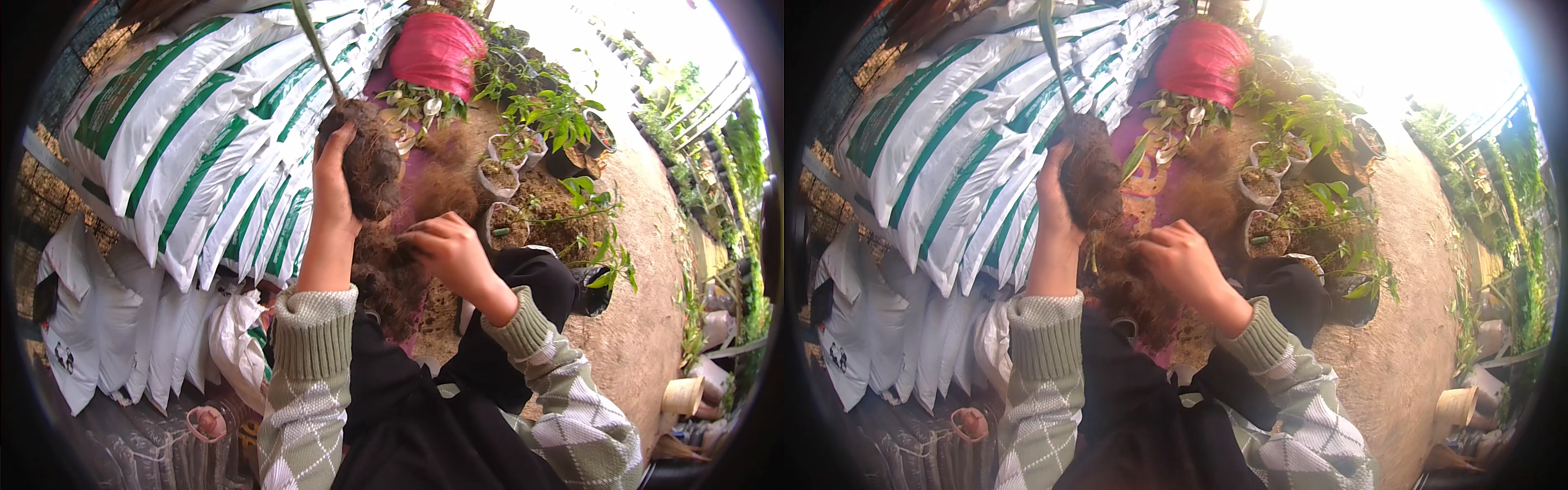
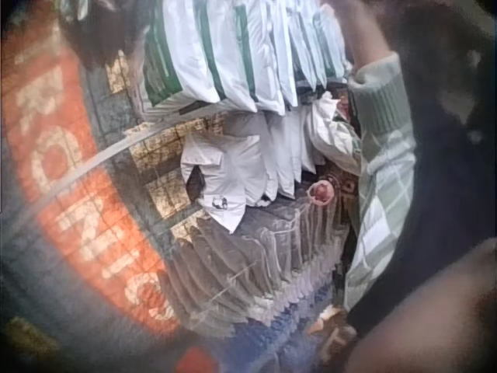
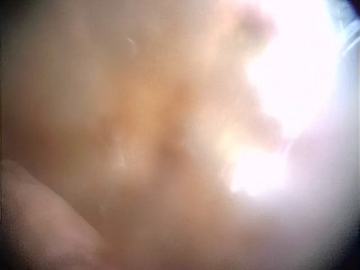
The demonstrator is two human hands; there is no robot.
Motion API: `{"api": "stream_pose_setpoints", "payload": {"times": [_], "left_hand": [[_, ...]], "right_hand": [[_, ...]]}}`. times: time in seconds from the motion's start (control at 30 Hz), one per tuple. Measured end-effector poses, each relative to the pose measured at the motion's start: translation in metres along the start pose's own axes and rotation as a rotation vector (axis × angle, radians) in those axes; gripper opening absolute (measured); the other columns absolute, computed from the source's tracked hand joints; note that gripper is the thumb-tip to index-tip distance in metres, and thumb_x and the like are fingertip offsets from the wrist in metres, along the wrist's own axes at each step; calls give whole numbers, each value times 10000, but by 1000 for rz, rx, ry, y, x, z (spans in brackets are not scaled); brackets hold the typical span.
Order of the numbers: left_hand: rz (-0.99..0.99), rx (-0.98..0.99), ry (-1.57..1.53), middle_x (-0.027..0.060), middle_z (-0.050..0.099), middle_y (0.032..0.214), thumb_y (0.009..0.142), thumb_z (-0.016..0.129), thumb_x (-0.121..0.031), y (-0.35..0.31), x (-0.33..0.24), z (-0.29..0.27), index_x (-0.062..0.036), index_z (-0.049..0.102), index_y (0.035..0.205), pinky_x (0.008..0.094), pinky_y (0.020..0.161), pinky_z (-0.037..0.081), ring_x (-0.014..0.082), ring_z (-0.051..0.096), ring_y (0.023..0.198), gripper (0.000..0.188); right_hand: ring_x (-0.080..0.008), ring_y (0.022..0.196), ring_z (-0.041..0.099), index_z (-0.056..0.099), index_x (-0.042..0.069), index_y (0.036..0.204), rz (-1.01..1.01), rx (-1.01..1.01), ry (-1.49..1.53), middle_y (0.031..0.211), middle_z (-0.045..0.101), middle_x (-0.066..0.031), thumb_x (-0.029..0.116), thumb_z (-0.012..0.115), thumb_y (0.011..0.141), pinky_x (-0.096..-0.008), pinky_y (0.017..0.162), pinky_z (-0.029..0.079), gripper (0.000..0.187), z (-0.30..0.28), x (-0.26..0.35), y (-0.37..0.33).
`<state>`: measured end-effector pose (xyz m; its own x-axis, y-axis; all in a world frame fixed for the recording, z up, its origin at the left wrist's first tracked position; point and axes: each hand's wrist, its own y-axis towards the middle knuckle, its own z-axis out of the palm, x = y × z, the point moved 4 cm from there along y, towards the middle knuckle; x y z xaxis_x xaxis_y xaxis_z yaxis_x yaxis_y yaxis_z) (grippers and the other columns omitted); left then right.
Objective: The person sits on the ground and repeatedly handles a plant's root ball, loosening and shaping the soil and roots by hand. The person continues to adjust the root ball throughout the clip without placing it into a pot or container.
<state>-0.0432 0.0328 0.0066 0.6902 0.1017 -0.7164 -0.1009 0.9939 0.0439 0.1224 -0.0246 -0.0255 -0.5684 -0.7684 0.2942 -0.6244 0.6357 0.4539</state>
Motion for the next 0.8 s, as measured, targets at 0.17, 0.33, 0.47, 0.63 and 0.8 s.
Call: {"api": "stream_pose_setpoints", "payload": {"times": [0.17,0.33,0.47,0.63,0.8], "left_hand": [[15,-81,-53,56,661,870,911,572,-277,1,-3,1,-63,605,1069,300,623,542,161,654,711,268],[-2,-73,8,64,646,979,911,570,-328,0,-4,-1,-48,584,1137,315,741,520,171,638,837,360],[11,-50,40,71,637,1032,911,566,-360,1,-3,-4,-36,573,1175,324,807,507,180,630,903,418],[1,-69,33,72,638,1030,907,573,-350,-1,-4,-2,-35,573,1172,326,809,506,181,629,902,411],[-10,-76,35,68,642,1007,900,582,-354,0,-3,-1,-38,579,1163,321,790,507,179,630,886,411]], "right_hand": [[-260,811,601,686,65,895,5,-113,59,878,651,-66,67,739,679,-360,762,479,223,-14,-5,6],[-250,822,592,697,82,908,-21,-117,60,890,658,-52,70,752,669,-350,752,490,246,-21,-7,12],[-254,820,591,705,88,918,-11,-123,63,895,663,-46,57,756,662,-352,737,498,263,-19,-8,10],[-248,802,590,709,90,918,21,-189,84,870,663,-42,50,756,663,-347,733,498,262,-22,-13,11],[-251,801,594,714,95,920,72,-180,73,870,670,-39,38,750,654,-349,730,504,275,-19,-17,11]]}}
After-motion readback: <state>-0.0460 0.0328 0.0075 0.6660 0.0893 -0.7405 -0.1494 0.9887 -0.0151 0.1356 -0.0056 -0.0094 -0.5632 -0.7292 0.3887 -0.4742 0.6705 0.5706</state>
